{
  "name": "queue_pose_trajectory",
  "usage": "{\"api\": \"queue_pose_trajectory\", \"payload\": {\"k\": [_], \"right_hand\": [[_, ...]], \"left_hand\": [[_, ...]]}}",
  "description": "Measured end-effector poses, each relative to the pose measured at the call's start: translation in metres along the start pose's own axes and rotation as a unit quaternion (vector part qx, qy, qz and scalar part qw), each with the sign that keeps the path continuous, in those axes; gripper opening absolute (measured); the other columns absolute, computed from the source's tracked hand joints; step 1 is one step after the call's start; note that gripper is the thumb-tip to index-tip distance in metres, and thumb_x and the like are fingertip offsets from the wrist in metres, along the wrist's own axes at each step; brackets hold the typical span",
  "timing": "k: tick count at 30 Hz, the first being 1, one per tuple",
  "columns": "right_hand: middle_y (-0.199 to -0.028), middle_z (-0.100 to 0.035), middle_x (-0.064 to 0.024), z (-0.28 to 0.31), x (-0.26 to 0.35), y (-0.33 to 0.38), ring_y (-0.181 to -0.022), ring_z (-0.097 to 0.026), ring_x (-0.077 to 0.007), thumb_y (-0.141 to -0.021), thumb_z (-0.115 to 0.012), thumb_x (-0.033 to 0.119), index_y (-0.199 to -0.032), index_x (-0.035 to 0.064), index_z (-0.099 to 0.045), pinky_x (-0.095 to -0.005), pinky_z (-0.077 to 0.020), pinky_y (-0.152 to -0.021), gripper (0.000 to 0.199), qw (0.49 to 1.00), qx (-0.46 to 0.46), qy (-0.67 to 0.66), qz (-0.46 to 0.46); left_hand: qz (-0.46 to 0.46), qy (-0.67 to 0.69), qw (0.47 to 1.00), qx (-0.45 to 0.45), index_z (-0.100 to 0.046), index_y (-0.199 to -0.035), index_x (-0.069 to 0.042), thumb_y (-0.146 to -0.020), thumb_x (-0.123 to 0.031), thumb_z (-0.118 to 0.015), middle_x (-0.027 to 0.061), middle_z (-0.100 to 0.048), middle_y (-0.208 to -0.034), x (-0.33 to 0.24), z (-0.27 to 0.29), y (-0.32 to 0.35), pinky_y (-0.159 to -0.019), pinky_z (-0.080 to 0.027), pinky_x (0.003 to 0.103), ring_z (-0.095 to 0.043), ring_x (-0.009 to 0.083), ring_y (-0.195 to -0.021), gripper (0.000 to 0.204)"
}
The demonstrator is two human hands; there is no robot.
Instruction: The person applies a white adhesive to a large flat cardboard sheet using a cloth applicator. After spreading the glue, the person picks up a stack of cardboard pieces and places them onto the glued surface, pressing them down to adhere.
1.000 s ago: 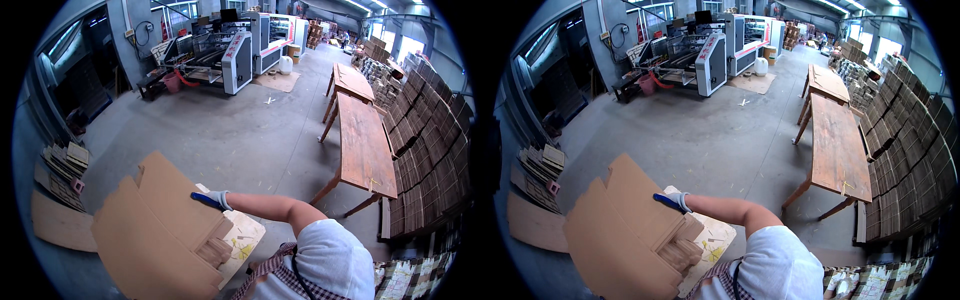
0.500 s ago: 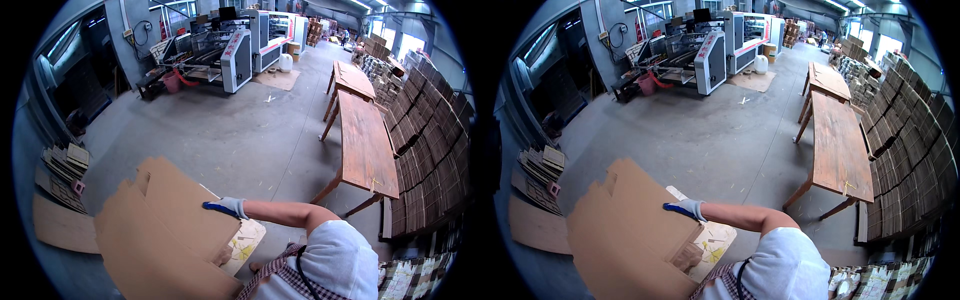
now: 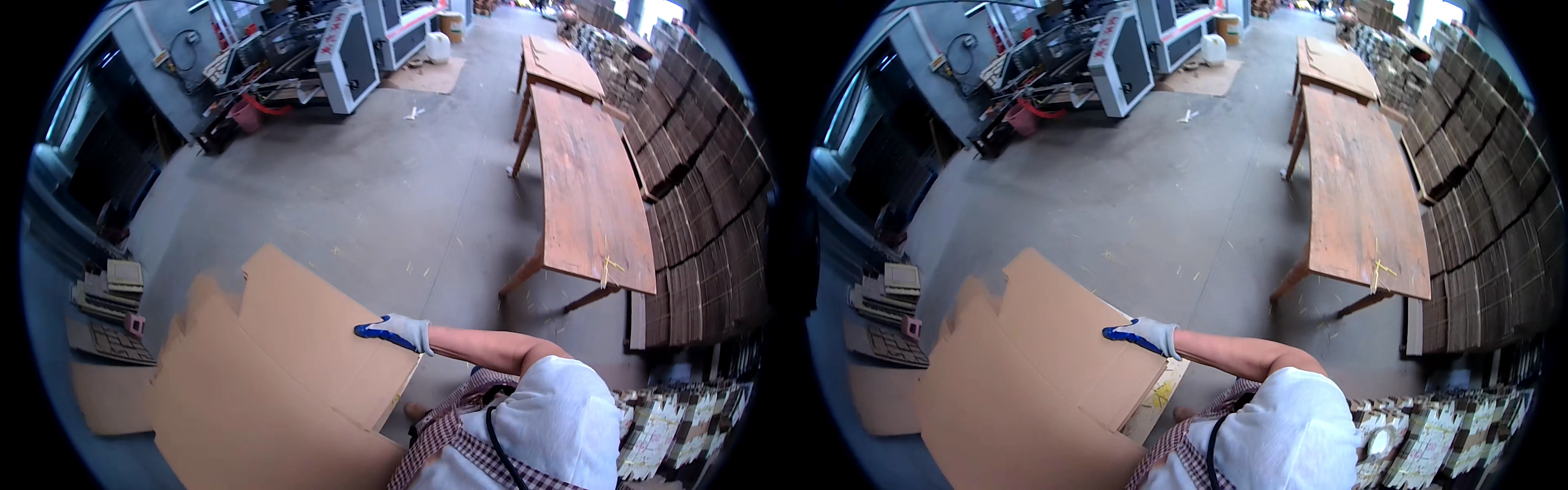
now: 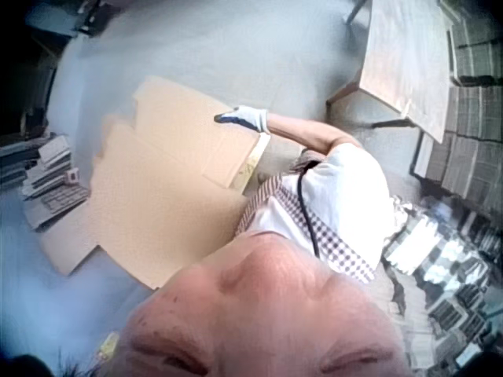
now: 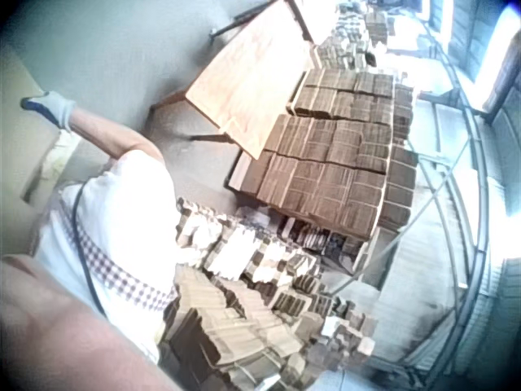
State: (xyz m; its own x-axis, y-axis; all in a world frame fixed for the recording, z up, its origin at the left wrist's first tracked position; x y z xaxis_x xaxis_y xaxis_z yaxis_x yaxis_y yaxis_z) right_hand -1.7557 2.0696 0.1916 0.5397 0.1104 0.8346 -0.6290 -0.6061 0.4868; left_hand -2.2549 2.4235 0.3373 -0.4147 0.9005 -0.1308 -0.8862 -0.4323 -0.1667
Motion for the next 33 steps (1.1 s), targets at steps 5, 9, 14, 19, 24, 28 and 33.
{"api": "queue_pose_trajectory", "payload": {"k": [5,9,14,19,24,28,33], "right_hand": [[-0.099,-0.073,-0.0046,0.105,-0.012,0.050,-0.082,-0.068,-0.0128,-0.088,-0.073,0.049,-0.114,0.0012,-0.071,-0.0294,-0.0554,-0.073,0.055,0.989,-0.039,-0.142,0.006],[-0.103,-0.072,-0.0059,0.199,-0.028,0.114,-0.084,-0.069,-0.0134,-0.090,-0.074,0.038,-0.120,0.0012,-0.068,-0.0282,-0.0570,-0.072,0.048,0.958,-0.123,-0.254,0.042],[-0.110,-0.071,-0.0052,0.305,-0.072,0.208,-0.093,-0.068,-0.0126,-0.093,-0.071,0.035,-0.123,0.0007,-0.065,-0.0266,-0.0557,-0.080,0.046,0.882,-0.244,-0.380,0.136],[-0.123,-0.065,-0.0049,0.364,-0.131,0.298,-0.106,-0.064,-0.0141,-0.099,-0.064,0.031,-0.131,-0.0036,-0.058,-0.0277,-0.0527,-0.091,0.048,0.747,-0.484,-0.389,0.236],[-0.118,-0.067,-0.0121,0.362,-0.159,0.365,-0.099,-0.069,-0.0212,-0.098,-0.063,0.038,-0.129,-0.0020,-0.058,-0.0335,-0.0572,-0.087,0.050,0.614,-0.576,-0.470,0.265],[-0.117,-0.067,-0.0125,0.355,-0.189,0.361,-0.100,-0.068,-0.0220,-0.097,-0.065,0.040,-0.128,-0.0025,-0.058,-0.0358,-0.0577,-0.087,0.053,0.513,-0.673,-0.465,0.261],[-0.127,-0.063,-0.0096,0.358,-0.297,0.311,-0.112,-0.061,-0.0179,-0.096,-0.066,0.039,-0.133,-0.0049,-0.056,-0.0324,-0.0492,-0.099,0.059,0.358,-0.815,-0.418,0.180]], "left_hand": [[0.396,0.365,0.841,-0.053,-0.051,-0.134,0.004,-0.097,-0.037,-0.062,0.0222,-0.065,-0.113,-0.146,0.022,-0.083,-0.079,-0.055,0.043,-0.063,0.0309,-0.093,0.057],[0.156,0.317,0.936,-0.006,-0.047,-0.140,0.004,-0.095,-0.035,-0.061,0.0208,-0.059,-0.128,-0.218,0.010,-0.162,-0.095,-0.050,0.040,-0.058,0.0294,-0.112,0.061],[-0.175,0.250,0.945,0.117,-0.057,-0.132,0.002,-0.100,-0.017,-0.044,0.0189,-0.062,-0.128,-0.307,-0.058,-0.286,-0.096,-0.050,0.041,-0.061,0.0315,-0.113,0.039],[-0.039,0.490,0.813,0.311,-0.061,-0.119,0.003,-0.098,-0.027,-0.062,0.0109,-0.067,-0.105,-0.511,-0.147,-0.425,-0.079,-0.055,0.031,-0.066,0.0185,-0.091,0.037],[-0.117,0.451,0.713,0.524,-0.068,-0.115,0.002,-0.096,-0.029,-0.066,0.0049,-0.071,-0.098,-0.741,-0.228,-0.478,-0.073,-0.054,0.028,-0.067,0.0127,-0.083,0.036],[-0.213,0.327,0.712,0.584,-0.068,-0.116,0.000,-0.096,-0.032,-0.067,0.0039,-0.072,-0.096,-0.891,-0.301,-0.499,-0.072,-0.053,0.027,-0.066,0.0105,-0.080,0.038],[-0.289,0.247,0.662,0.646,-0.063,-0.126,-0.001,-0.092,-0.040,-0.070,0.0077,-0.072,-0.102,-1.018,-0.439,-0.466,-0.070,-0.055,0.030,-0.068,0.0151,-0.081,0.052]]}}
Point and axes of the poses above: each hand's wrist, its own y-axis away from the middle knuckle, its own z-axis out of the back of the hand, x = y × z, the point moved 1 cm from there along -y, towards the middle knuckle
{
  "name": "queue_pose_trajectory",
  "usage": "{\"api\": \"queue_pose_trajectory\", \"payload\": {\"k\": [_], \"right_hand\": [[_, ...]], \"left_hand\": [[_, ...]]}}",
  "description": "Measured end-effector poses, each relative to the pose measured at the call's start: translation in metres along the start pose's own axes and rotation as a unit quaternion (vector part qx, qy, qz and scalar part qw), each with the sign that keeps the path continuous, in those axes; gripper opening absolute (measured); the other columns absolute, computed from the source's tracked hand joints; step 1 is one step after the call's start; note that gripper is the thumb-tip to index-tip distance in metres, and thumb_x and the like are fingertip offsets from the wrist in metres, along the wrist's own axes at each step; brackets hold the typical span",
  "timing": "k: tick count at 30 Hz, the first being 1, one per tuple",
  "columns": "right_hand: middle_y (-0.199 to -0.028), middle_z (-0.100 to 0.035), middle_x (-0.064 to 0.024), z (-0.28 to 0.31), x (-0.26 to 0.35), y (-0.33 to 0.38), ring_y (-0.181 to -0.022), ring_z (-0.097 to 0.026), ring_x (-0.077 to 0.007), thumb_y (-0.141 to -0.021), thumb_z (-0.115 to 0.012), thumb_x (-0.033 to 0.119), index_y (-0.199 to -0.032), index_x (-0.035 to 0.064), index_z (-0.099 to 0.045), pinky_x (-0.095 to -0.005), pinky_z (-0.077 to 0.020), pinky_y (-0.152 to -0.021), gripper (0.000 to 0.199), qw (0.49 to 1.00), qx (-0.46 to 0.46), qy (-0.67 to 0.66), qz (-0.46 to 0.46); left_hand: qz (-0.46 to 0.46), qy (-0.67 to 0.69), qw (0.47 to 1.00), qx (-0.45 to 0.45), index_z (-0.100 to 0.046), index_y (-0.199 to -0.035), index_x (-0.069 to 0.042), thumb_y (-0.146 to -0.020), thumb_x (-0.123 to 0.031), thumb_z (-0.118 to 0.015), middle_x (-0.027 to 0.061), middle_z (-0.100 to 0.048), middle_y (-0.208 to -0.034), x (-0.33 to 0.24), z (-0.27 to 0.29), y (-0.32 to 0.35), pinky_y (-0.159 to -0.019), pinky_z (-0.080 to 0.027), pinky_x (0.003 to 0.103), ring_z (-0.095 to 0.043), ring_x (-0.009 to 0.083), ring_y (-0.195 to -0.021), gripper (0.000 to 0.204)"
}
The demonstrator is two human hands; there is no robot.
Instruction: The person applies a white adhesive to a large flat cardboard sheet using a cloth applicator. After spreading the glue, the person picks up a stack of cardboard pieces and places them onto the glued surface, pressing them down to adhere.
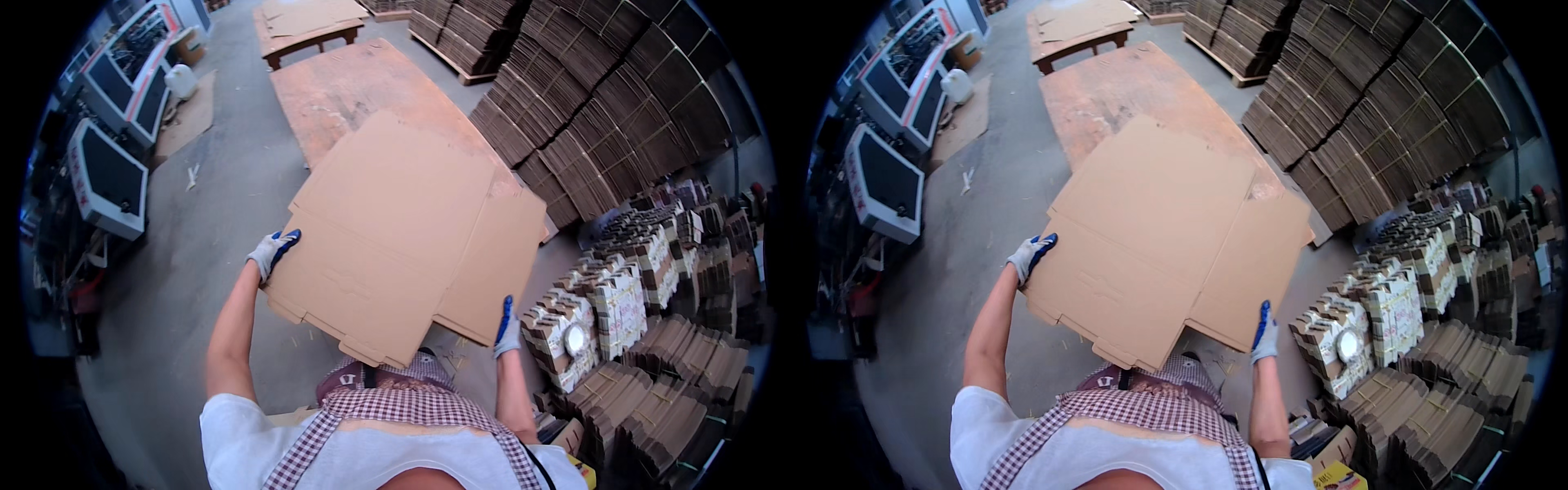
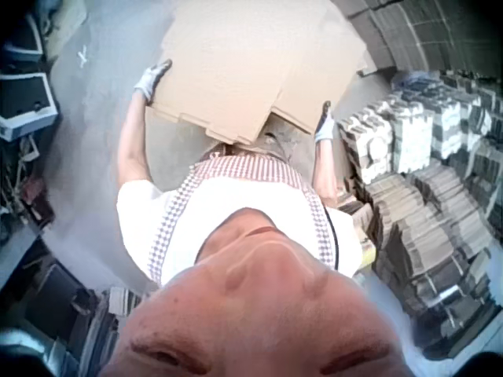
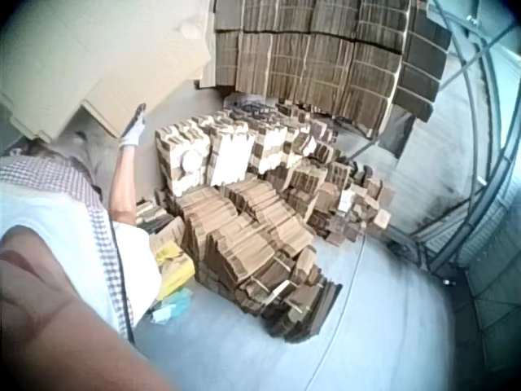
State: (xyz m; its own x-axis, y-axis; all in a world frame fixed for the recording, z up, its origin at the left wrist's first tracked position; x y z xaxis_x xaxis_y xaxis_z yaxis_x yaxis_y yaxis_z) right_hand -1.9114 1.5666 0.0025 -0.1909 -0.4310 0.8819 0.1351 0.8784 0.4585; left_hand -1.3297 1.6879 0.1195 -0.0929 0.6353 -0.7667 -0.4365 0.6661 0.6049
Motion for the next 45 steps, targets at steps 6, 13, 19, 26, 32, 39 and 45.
{"api": "queue_pose_trajectory", "payload": {"k": [6,13,19,26,32,39,45], "right_hand": [[-0.135,-0.058,-0.0089,0.027,-0.063,0.011,-0.120,-0.056,-0.0177,-0.099,-0.060,0.043,-0.138,-0.0044,-0.052,-0.0321,-0.0453,-0.103,0.062,0.997,0.018,-0.012,-0.075],[-0.135,-0.060,-0.0105,0.031,-0.008,-0.004,-0.120,-0.058,-0.0210,-0.099,-0.050,0.057,-0.141,0.0024,-0.050,-0.0346,-0.0475,-0.102,0.069,0.975,0.076,-0.094,-0.186],[-0.135,-0.060,-0.0099,-0.051,0.025,-0.048,-0.119,-0.058,-0.0216,-0.099,-0.045,0.063,-0.143,0.0054,-0.050,-0.0349,-0.0484,-0.100,0.073,0.978,0.108,-0.090,-0.152],[-0.133,-0.061,-0.0095,-0.008,0.015,-0.018,-0.117,-0.060,-0.0193,-0.100,-0.054,0.052,-0.141,0.0020,-0.050,-0.0334,-0.0494,-0.100,0.065,0.978,0.040,-0.130,-0.161],[-0.134,-0.060,-0.0093,-0.009,0.088,0.025,-0.118,-0.059,-0.0208,-0.103,-0.048,0.048,-0.142,0.0034,-0.049,-0.0337,-0.0481,-0.101,0.059,0.983,0.082,-0.160,-0.028],[-0.121,-0.065,-0.0108,-0.028,0.197,0.048,-0.106,-0.063,-0.0211,-0.108,-0.038,0.039,-0.130,-0.0010,-0.056,-0.0336,-0.0504,-0.095,0.050,0.953,0.010,-0.036,0.300],[-0.132,-0.057,-0.0107,-0.029,0.130,0.037,-0.117,-0.055,-0.0207,-0.108,-0.039,0.033,-0.138,0.0002,-0.047,-0.0351,-0.0457,-0.099,0.046,0.902,-0.107,-0.058,0.414]], "left_hand": [[0.024,-0.035,0.994,0.105,-0.057,-0.133,-0.002,-0.093,-0.044,-0.066,0.0104,-0.069,-0.114,0.071,0.000,-0.078,-0.083,-0.054,0.032,-0.067,0.0190,-0.095,0.058],[0.140,-0.032,0.977,0.156,-0.047,-0.146,-0.016,-0.093,-0.074,-0.044,0.0053,-0.058,-0.137,0.028,0.028,-0.160,-0.099,-0.046,0.046,-0.058,0.0214,-0.121,0.079],[0.007,0.065,0.980,0.190,-0.043,-0.148,-0.005,-0.102,-0.056,-0.044,0.0119,-0.058,-0.138,0.001,0.008,-0.215,-0.100,-0.051,0.037,-0.061,0.0219,-0.119,0.068],[0.008,0.230,0.960,0.158,-0.052,-0.139,0.001,-0.103,-0.045,-0.049,0.0127,-0.064,-0.128,0.004,-0.027,-0.142,-0.095,-0.054,0.034,-0.065,0.0222,-0.111,0.059],[-0.105,0.241,0.948,0.178,-0.049,-0.142,0.000,-0.105,-0.047,-0.044,0.0131,-0.060,-0.133,-0.075,-0.014,-0.077,-0.100,-0.052,0.036,-0.062,0.0233,-0.118,0.060],[-0.315,0.274,0.873,0.254,-0.043,-0.146,-0.005,-0.103,-0.056,-0.039,0.0114,-0.056,-0.138,-0.182,-0.001,-0.117,-0.102,-0.050,0.041,-0.060,0.0268,-0.119,0.067],[-0.357,0.128,0.874,0.304,-0.038,-0.149,-0.008,-0.100,-0.061,-0.041,0.0070,-0.051,-0.142,-0.211,0.021,-0.264,-0.110,-0.040,0.037,-0.050,0.0214,-0.128,0.072]]}}
Point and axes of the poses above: each hand's wrist, its own y-axis away from the middle knuckle, its own z-axis out of the back of the hand, x = y × z, the point moved 1 cm from there along -y, towards the middle knuckle
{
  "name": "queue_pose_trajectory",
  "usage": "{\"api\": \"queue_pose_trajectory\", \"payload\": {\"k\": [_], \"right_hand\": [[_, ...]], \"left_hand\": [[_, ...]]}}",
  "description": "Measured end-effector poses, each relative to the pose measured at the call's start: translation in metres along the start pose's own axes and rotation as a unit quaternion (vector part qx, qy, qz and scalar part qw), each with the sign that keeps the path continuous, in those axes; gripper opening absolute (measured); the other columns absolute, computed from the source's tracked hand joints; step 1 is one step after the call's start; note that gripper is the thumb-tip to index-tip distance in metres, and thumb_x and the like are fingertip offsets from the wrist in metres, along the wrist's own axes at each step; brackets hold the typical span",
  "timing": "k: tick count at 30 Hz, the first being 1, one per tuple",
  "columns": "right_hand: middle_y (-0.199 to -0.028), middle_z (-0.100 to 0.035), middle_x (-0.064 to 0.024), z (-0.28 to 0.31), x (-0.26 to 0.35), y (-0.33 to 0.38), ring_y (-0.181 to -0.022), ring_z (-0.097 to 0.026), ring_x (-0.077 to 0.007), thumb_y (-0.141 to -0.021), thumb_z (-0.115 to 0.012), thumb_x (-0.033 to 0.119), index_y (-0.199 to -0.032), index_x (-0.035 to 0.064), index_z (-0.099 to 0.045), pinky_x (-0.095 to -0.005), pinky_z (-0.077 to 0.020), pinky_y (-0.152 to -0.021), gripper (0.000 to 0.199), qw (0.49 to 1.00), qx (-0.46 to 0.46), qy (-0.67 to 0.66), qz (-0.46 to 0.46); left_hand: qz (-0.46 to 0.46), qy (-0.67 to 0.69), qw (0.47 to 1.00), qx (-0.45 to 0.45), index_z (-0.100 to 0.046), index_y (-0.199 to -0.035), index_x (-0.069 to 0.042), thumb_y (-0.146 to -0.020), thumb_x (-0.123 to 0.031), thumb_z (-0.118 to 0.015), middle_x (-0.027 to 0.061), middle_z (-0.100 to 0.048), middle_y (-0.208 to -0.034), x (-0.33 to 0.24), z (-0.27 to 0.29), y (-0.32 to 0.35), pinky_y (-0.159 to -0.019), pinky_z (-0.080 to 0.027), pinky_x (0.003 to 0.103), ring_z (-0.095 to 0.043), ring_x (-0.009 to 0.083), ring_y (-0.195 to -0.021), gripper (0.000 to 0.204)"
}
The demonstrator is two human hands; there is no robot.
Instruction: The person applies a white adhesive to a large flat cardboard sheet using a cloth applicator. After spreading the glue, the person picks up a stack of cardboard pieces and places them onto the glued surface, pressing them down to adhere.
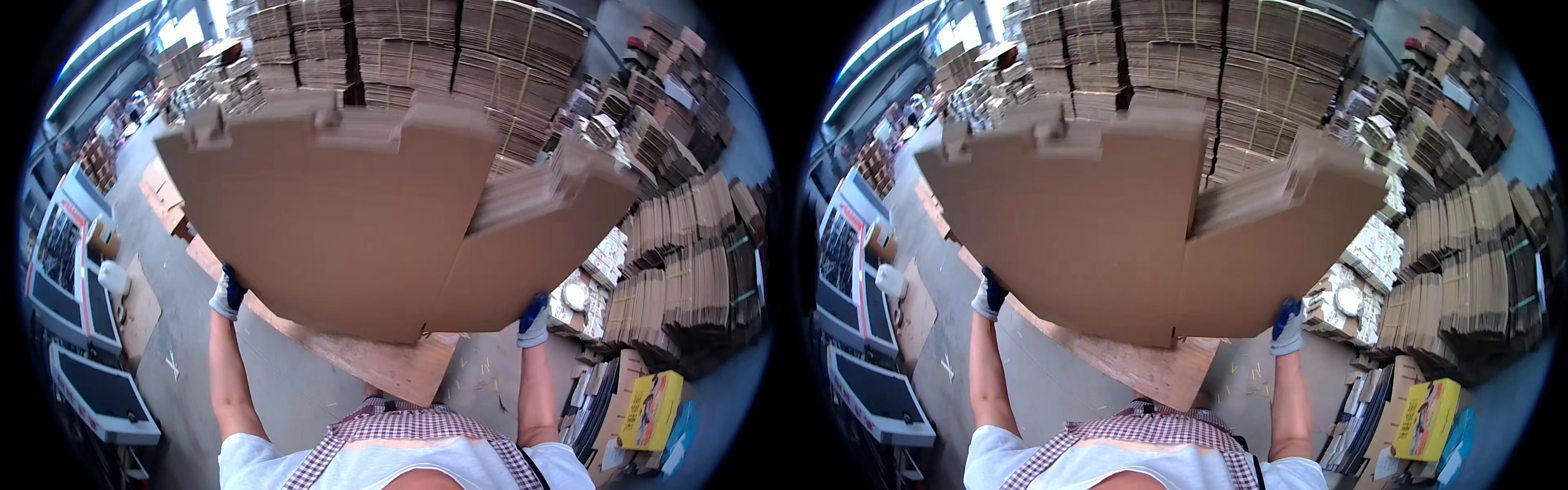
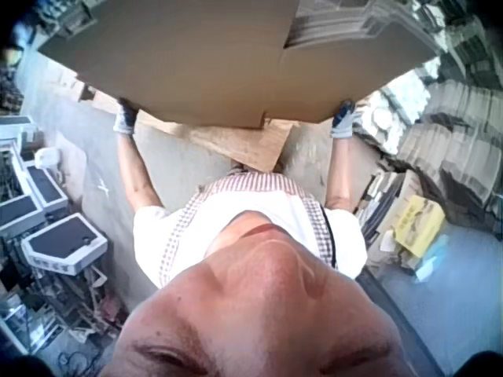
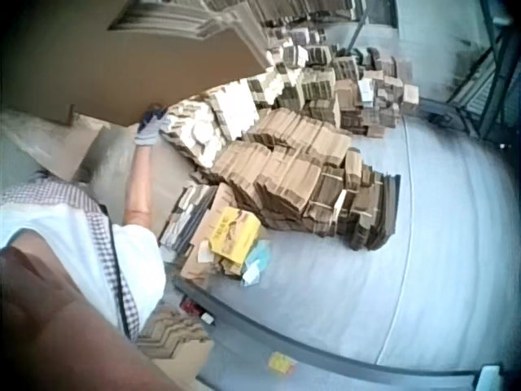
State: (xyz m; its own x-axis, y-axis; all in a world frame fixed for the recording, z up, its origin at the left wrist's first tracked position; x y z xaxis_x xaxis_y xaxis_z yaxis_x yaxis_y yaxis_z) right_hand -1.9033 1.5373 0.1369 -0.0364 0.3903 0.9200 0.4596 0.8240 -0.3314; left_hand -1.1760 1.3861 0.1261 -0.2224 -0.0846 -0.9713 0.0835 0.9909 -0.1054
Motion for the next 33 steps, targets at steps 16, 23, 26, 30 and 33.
{"api": "queue_pose_trajectory", "payload": {"k": [16,23,26,30,33], "right_hand": [[-0.142,-0.050,-0.0106,0.025,-0.026,0.053,-0.130,-0.045,-0.0214,-0.107,-0.037,0.050,-0.143,0.0013,-0.044,-0.0354,-0.0342,-0.113,0.061,0.999,0.025,0.004,-0.035],[-0.155,-0.035,-0.0055,0.022,-0.029,0.041,-0.138,-0.034,-0.0224,-0.105,-0.031,0.057,-0.156,0.0091,-0.026,-0.0384,-0.0247,-0.119,0.070,0.978,0.112,-0.177,-0.006],[-0.157,-0.035,-0.0052,0.045,-0.046,0.028,-0.142,-0.031,-0.0259,-0.098,-0.032,0.070,-0.157,0.0123,-0.027,-0.0406,-0.0192,-0.122,0.083,0.990,-0.032,-0.072,-0.117],[-0.159,-0.032,-0.0095,0.069,-0.025,0.033,-0.143,-0.031,-0.0295,-0.097,-0.028,0.073,-0.156,0.0106,-0.030,-0.0438,-0.0172,-0.122,0.086,0.916,0.259,-0.304,-0.033],[-0.159,-0.032,-0.0105,0.062,-0.022,0.024,-0.143,-0.031,-0.0303,-0.097,-0.027,0.073,-0.155,0.0101,-0.031,-0.0445,-0.0171,-0.122,0.086,0.894,0.296,-0.336,-0.036]], "left_hand": [[-0.008,-0.236,0.963,0.132,-0.046,-0.141,-0.003,-0.105,-0.036,-0.047,0.0090,-0.054,-0.136,-0.046,0.012,-0.027,-0.102,-0.046,0.035,-0.052,0.0201,-0.123,0.049],[-0.023,-0.152,0.982,0.113,-0.043,-0.145,-0.005,-0.103,-0.048,-0.050,0.0061,-0.052,-0.139,-0.027,0.015,-0.021,-0.104,-0.043,0.034,-0.049,0.0184,-0.124,0.060],[0.000,-0.119,0.991,0.055,-0.053,-0.129,-0.008,-0.102,-0.024,-0.049,0.0006,-0.056,-0.116,-0.023,-0.005,-0.014,-0.086,-0.044,0.030,-0.051,0.0127,-0.102,0.032],[0.150,-0.110,0.982,0.025,-0.064,-0.105,-0.012,-0.099,-0.018,-0.053,-0.0053,-0.056,-0.083,-0.049,-0.062,-0.010,-0.054,-0.038,0.024,-0.047,0.0051,-0.068,0.014],[0.011,-0.068,0.989,0.127,-0.049,-0.141,-0.002,-0.096,-0.041,-0.064,0.0084,-0.060,-0.133,-0.051,-0.068,-0.013,-0.104,-0.045,0.033,-0.056,0.0175,-0.122,0.061]]}}
Point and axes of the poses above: each hand's wrist, its own y-axis away from the middle knuckle, its own z-axis out of the back of the hand, x = y × z, the point moved 1 cm from there along -y, towards the middle knuckle
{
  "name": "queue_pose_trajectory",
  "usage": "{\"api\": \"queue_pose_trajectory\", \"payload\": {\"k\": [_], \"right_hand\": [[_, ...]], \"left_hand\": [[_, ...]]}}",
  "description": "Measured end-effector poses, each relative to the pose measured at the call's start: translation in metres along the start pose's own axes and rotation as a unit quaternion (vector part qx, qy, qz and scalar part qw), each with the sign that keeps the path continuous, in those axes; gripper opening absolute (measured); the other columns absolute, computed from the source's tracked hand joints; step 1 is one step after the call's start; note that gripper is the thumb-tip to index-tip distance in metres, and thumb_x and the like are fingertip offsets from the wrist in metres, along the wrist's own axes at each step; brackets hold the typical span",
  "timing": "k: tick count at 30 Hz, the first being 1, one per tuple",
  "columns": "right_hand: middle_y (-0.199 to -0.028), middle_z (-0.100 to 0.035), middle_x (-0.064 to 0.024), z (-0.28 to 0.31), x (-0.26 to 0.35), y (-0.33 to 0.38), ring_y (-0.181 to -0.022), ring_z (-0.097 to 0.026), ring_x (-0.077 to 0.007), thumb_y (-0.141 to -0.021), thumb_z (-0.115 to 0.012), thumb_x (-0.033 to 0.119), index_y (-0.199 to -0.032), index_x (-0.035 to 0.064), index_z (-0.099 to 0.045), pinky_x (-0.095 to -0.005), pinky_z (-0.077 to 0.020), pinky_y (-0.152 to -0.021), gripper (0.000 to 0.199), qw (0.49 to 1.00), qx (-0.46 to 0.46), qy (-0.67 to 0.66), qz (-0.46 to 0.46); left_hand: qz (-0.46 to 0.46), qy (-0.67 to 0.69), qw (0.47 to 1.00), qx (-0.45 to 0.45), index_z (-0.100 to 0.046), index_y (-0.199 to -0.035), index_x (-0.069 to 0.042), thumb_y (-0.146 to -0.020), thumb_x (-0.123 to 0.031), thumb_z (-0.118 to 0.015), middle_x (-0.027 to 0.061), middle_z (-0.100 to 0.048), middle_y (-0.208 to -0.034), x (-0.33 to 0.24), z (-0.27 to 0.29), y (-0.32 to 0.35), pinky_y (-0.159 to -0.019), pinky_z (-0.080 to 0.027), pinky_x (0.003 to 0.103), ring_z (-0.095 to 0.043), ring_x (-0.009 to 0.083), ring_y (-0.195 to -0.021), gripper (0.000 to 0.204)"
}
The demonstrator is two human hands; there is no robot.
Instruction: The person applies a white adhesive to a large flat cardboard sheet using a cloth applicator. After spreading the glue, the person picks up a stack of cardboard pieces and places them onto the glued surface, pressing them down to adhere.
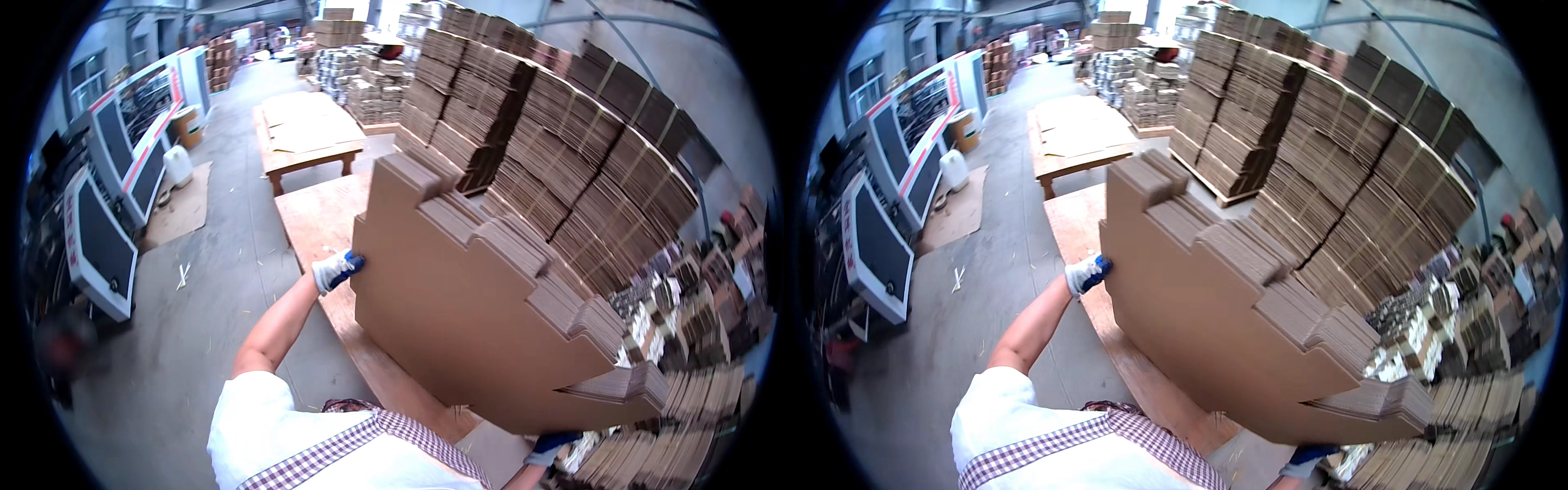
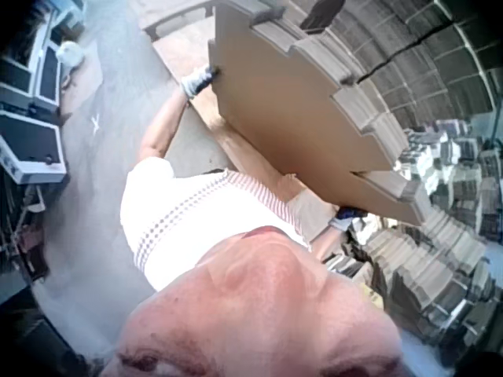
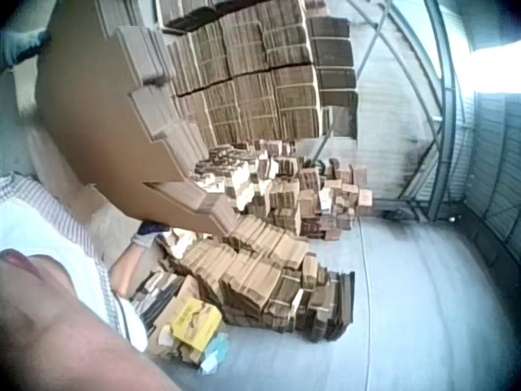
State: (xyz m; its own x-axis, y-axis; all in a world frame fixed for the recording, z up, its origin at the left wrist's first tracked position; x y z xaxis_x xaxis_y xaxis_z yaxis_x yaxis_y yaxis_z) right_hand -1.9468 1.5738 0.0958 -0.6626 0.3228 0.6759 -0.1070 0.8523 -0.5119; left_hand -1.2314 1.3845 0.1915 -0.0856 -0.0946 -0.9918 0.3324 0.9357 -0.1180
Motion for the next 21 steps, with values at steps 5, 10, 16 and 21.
{"api": "queue_pose_trajectory", "payload": {"k": [5,10,16,21], "right_hand": [[-0.159,-0.033,-0.0104,-0.005,-0.006,-0.022,-0.143,-0.032,-0.0302,-0.097,-0.027,0.072,-0.155,0.0100,-0.031,-0.0443,-0.0180,-0.121,0.085,0.986,-0.144,0.076,-0.028],[-0.158,-0.033,-0.0103,-0.012,-0.007,-0.036,-0.142,-0.032,-0.0300,-0.098,-0.027,0.072,-0.155,0.0098,-0.032,-0.0440,-0.0190,-0.121,0.084,0.978,-0.180,0.096,-0.041],[-0.157,-0.034,-0.0101,-0.014,-0.003,-0.032,-0.141,-0.033,-0.0298,-0.098,-0.028,0.071,-0.154,0.0097,-0.032,-0.0437,-0.0201,-0.120,0.083,0.967,-0.221,0.122,-0.046],[-0.157,-0.035,-0.0100,-0.026,-0.013,-0.038,-0.141,-0.034,-0.0297,-0.098,-0.028,0.070,-0.153,0.0096,-0.033,-0.0435,-0.0211,-0.119,0.082,0.959,-0.246,0.129,-0.057]], "left_hand": [[0.003,-0.011,1.000,-0.026,-0.046,-0.144,-0.002,-0.099,-0.045,-0.059,0.0086,-0.057,-0.137,-0.006,0.009,0.014,-0.105,-0.045,0.034,-0.054,0.0186,-0.125,0.064],[-0.032,0.035,0.998,-0.047,-0.041,-0.148,-0.001,-0.103,-0.051,-0.048,0.0084,-0.052,-0.143,0.019,0.020,0.011,-0.108,-0.042,0.032,-0.050,0.0173,-0.128,0.067],[-0.106,0.150,0.980,-0.079,-0.040,-0.147,0.001,-0.102,-0.060,-0.038,0.0099,-0.050,-0.144,0.030,-0.007,0.003,-0.112,-0.039,0.031,-0.049,0.0189,-0.129,0.076],[-0.124,0.161,0.973,-0.111,-0.040,-0.148,0.000,-0.102,-0.060,-0.037,0.0096,-0.051,-0.144,0.065,0.010,0.011,-0.113,-0.038,0.031,-0.048,0.0187,-0.131,0.075]]}}
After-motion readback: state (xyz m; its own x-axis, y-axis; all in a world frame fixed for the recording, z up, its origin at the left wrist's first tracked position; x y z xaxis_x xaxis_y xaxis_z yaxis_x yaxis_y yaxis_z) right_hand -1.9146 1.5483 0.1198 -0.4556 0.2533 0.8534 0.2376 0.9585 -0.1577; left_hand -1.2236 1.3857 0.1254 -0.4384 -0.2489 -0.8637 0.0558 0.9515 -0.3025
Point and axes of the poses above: each hand's wrist, its own y-axis away from the middle knuckle, its own z-axis out of the back of the hand, x = y × z, the point moved 1 cm from there along -y, towards the middle knuckle
